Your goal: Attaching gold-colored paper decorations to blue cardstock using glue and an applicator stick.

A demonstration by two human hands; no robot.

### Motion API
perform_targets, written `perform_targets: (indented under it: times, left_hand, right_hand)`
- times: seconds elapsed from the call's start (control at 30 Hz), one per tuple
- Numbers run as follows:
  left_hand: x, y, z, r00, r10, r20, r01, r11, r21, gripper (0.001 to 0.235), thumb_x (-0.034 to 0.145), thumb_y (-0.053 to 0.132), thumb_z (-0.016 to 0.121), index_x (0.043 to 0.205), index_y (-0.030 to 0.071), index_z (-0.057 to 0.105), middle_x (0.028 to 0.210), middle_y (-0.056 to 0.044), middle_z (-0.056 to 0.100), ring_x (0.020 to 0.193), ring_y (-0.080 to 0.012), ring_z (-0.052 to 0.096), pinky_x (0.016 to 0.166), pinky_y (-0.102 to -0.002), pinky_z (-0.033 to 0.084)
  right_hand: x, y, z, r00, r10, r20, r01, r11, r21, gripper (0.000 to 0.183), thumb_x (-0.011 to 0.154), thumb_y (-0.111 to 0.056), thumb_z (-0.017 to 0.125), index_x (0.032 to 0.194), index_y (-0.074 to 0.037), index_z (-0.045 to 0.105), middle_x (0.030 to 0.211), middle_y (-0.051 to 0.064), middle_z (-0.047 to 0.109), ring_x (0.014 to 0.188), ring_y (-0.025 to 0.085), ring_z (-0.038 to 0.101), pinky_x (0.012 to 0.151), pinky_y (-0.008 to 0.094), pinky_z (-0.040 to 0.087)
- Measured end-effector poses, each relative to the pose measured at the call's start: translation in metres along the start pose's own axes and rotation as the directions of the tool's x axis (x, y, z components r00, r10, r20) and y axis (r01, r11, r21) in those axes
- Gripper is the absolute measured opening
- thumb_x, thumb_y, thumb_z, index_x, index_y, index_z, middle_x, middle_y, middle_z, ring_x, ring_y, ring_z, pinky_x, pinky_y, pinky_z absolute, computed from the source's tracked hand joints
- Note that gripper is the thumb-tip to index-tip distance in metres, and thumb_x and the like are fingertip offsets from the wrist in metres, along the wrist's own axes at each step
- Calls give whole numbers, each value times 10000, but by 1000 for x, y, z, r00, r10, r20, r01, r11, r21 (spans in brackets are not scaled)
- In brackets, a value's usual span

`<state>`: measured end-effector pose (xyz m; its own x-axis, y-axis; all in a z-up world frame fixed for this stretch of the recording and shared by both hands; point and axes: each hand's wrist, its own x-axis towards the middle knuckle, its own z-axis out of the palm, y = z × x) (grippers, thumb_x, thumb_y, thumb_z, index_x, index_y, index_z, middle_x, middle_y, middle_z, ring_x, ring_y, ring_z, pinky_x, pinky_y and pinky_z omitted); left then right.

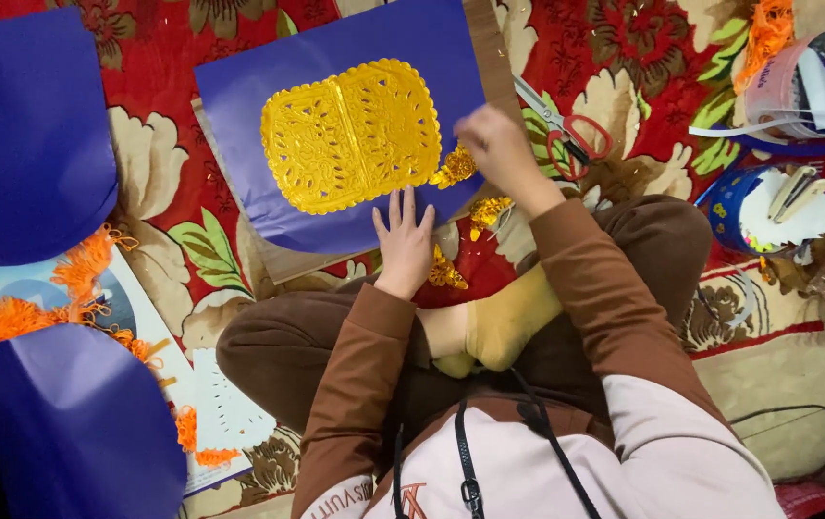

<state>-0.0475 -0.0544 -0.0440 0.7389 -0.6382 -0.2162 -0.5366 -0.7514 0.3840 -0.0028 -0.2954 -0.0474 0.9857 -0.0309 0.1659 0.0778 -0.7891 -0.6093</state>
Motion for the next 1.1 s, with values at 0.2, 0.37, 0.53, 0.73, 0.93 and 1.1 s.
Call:
perform_targets:
  times: [0.2,0.37,0.53,0.73,0.93,1.1]
  left_hand:
    - [2,0,-3,1000,2,-18,-2,1000,-30,376,906,112,681,1270,65,600,1539,-308,277,1453,-504,185,1062,-767,140]
    - [1,-3,-2,998,18,-57,-22,996,-81,348,914,128,680,1247,73,599,1519,-305,307,1448,-507,202,1059,-774,147]
    - [-4,7,-27,992,-2,-129,-31,967,-252,492,954,162,648,1411,118,471,1495,-273,347,1435,-481,261,1074,-755,181]
    - [-2,3,-65,984,-160,-72,-17,318,-948,715,879,222,790,1460,19,425,1432,-281,477,1378,-458,392,1107,-663,278]
    - [-12,-12,-80,915,-373,-153,-73,219,-973,243,782,109,835,1008,81,750,898,-71,727,872,-124,651,834,-318,557]
    - [-1,-33,-77,901,-433,16,-46,-132,-990,292,901,37,704,1156,9,566,858,-124,695,720,-182,718,658,-314,642]
  right_hand:
    - [-34,-41,-13,972,-114,207,187,905,-382,407,806,-138,776,1189,-214,660,1251,44,566,1206,252,521,868,409,465]
    - [-30,-11,7,975,-194,106,220,896,-385,105,873,-154,709,965,-205,700,1101,-1,611,1117,206,573,822,352,457]
    - [-29,-58,-30,986,2,-167,24,988,154,75,917,-77,695,963,-133,714,1042,12,675,1041,229,636,869,345,513]
    - [-51,-128,-45,963,253,94,-251,716,651,154,919,7,639,989,-96,729,738,50,690,639,158,658,686,293,540]
    - [-23,-129,-35,925,239,294,-379,583,718,240,897,-51,693,1118,13,626,861,169,725,681,197,722,600,274,602]
    - [92,-95,-98,948,-317,-18,228,720,-655,202,961,-228,690,1031,-41,663,830,108,603,818,255,660,667,288,592]
